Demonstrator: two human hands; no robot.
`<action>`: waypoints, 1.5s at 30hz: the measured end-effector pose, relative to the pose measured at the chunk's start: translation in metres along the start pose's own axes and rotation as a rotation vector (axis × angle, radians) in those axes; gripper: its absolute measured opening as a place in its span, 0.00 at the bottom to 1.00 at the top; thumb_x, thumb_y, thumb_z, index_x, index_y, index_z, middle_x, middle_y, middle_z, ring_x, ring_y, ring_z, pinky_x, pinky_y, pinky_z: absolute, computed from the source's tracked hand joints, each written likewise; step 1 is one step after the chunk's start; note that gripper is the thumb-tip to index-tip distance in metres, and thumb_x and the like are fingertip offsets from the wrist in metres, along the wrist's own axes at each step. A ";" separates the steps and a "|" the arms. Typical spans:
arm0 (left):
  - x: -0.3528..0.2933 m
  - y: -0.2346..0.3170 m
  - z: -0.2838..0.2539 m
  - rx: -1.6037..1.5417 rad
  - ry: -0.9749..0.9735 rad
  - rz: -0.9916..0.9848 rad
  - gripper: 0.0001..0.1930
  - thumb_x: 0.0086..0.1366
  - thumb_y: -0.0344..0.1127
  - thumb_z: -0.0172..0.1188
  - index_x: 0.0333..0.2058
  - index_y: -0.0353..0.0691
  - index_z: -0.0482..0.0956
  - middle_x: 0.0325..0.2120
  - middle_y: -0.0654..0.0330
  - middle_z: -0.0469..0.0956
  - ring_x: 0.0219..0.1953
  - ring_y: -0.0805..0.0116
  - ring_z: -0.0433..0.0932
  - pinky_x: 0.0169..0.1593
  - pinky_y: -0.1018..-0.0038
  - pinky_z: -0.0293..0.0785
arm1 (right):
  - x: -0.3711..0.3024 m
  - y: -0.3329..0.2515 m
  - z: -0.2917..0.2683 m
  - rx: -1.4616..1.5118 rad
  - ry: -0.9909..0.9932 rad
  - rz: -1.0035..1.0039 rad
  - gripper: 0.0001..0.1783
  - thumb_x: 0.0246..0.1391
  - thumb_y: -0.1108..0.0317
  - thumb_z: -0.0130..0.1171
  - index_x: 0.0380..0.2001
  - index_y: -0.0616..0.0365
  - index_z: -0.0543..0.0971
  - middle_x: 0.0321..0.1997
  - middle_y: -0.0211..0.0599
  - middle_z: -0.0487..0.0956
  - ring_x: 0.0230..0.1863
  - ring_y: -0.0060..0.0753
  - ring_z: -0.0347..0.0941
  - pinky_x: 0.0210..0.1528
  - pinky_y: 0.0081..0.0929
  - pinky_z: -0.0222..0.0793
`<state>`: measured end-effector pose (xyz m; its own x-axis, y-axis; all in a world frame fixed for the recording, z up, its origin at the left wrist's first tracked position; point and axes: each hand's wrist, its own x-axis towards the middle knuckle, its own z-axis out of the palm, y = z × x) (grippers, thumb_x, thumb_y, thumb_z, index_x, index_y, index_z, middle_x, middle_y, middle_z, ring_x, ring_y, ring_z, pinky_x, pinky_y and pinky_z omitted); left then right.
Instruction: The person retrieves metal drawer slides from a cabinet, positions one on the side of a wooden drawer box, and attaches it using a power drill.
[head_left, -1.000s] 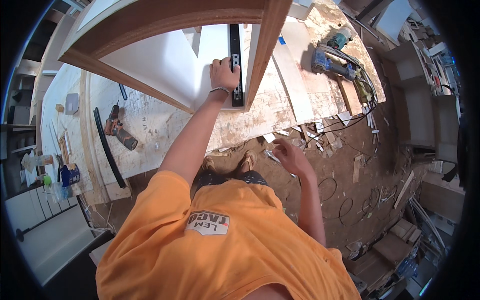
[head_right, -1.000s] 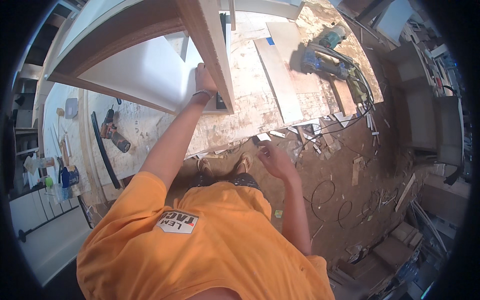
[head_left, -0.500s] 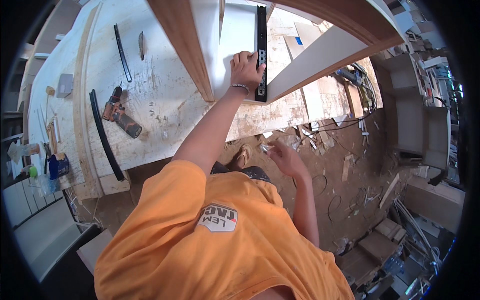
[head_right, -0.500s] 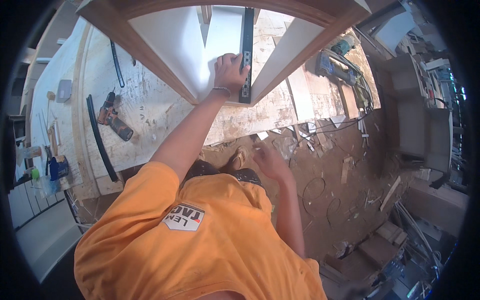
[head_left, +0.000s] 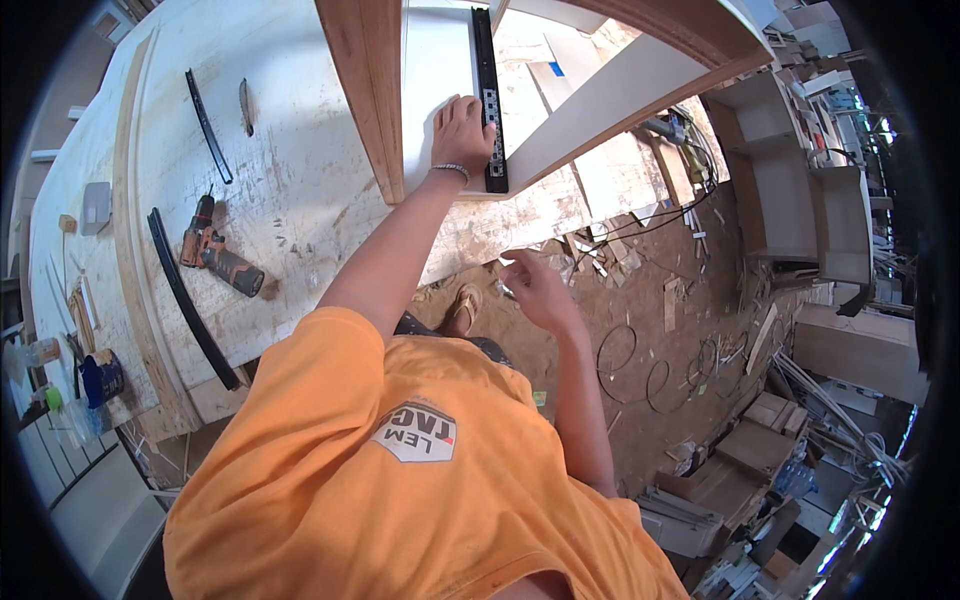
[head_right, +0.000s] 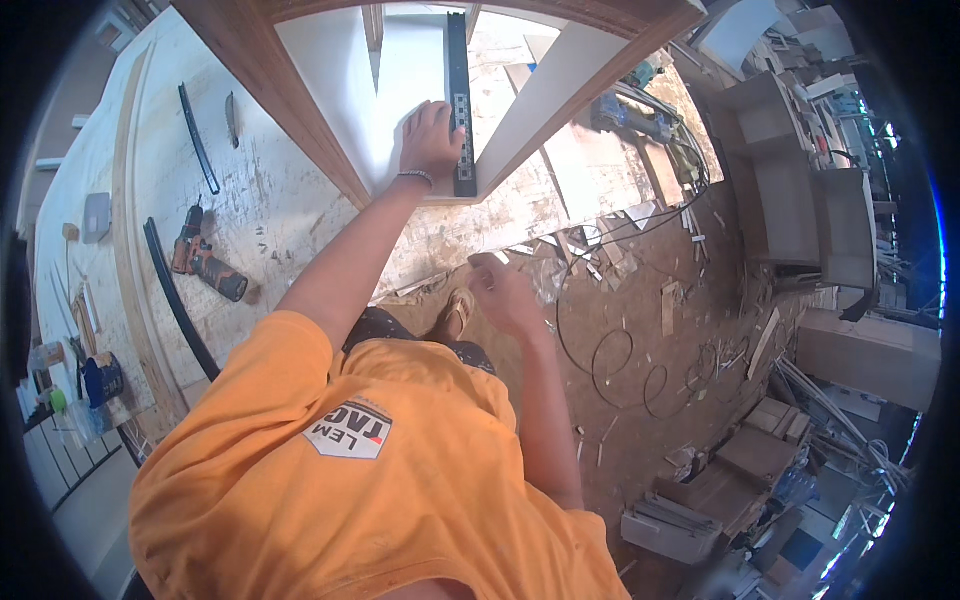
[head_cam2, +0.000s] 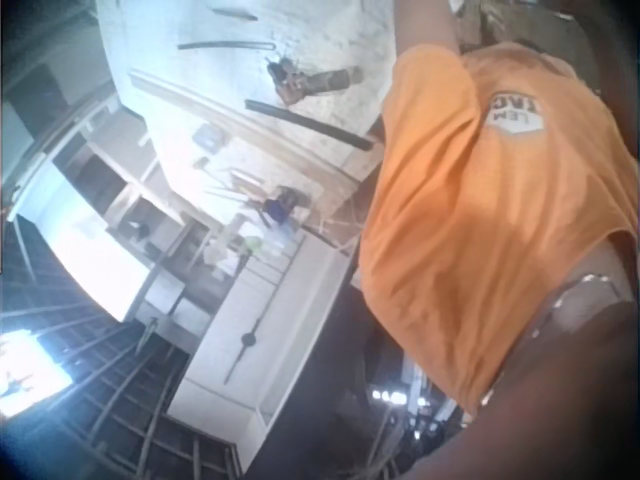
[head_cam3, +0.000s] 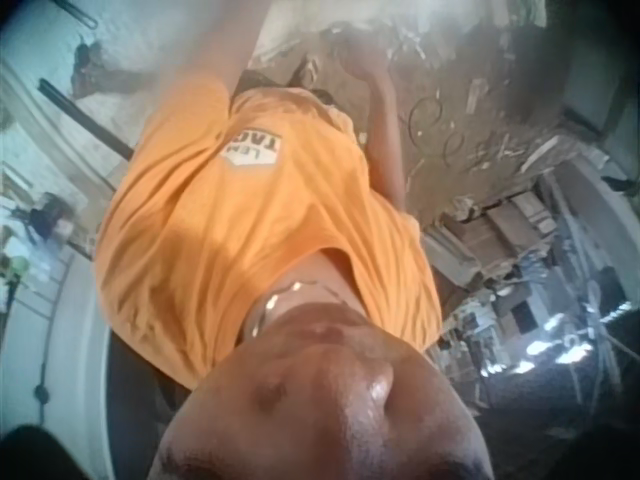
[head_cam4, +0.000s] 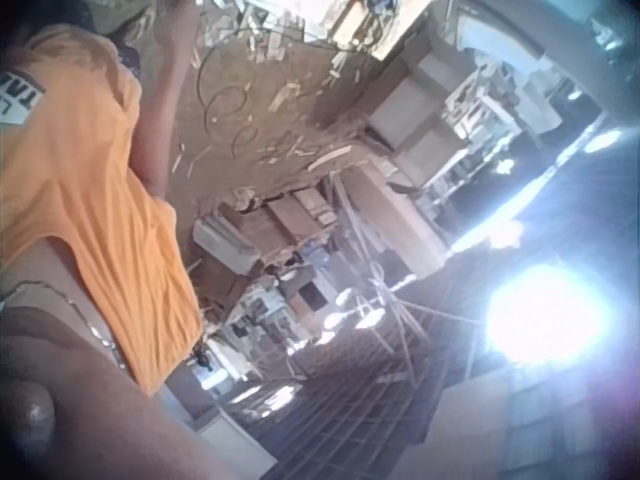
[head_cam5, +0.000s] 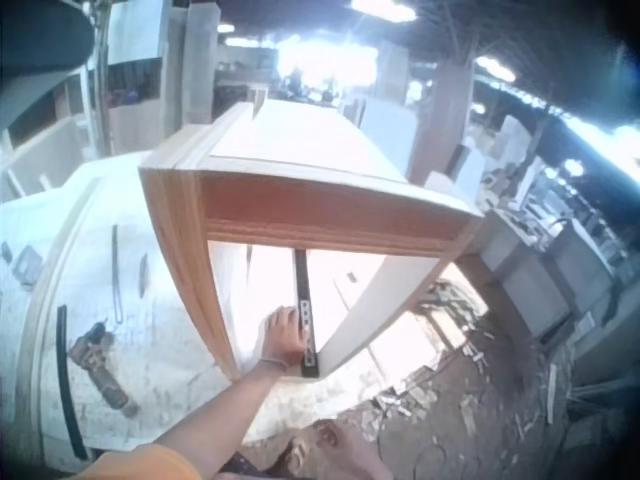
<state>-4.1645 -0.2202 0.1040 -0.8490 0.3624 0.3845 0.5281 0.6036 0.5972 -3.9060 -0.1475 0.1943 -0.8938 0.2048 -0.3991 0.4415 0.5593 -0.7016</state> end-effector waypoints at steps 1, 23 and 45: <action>-0.001 -0.001 0.000 0.030 0.037 0.007 0.23 0.65 0.43 0.55 0.55 0.35 0.71 0.58 0.53 0.68 0.65 0.50 0.62 0.67 0.55 0.55 | 0.000 -0.001 0.003 0.033 -0.012 -0.015 0.21 0.59 0.65 0.57 0.55 0.60 0.75 0.42 0.47 0.83 0.44 0.45 0.82 0.48 0.38 0.76; 0.000 0.004 0.000 0.033 -0.007 -0.022 0.22 0.69 0.39 0.46 0.58 0.35 0.71 0.60 0.56 0.68 0.67 0.53 0.60 0.70 0.58 0.52 | 0.078 -0.017 0.014 -0.637 0.247 -0.170 0.36 0.51 0.76 0.50 0.67 0.67 0.61 0.40 0.55 0.80 0.37 0.54 0.80 0.40 0.43 0.77; -0.005 -0.002 -0.002 0.054 -0.012 -0.024 0.21 0.71 0.39 0.44 0.58 0.36 0.72 0.63 0.60 0.68 0.69 0.52 0.57 0.69 0.56 0.52 | 0.084 -0.014 0.015 -0.487 0.230 -0.254 0.33 0.54 0.77 0.45 0.65 0.72 0.62 0.47 0.66 0.77 0.48 0.62 0.75 0.50 0.48 0.72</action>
<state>-4.1609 -0.2246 0.1026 -0.8617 0.3559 0.3616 0.5063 0.6498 0.5669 -3.9863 -0.1499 0.1611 -0.9849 0.1546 -0.0782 0.1729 0.9065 -0.3852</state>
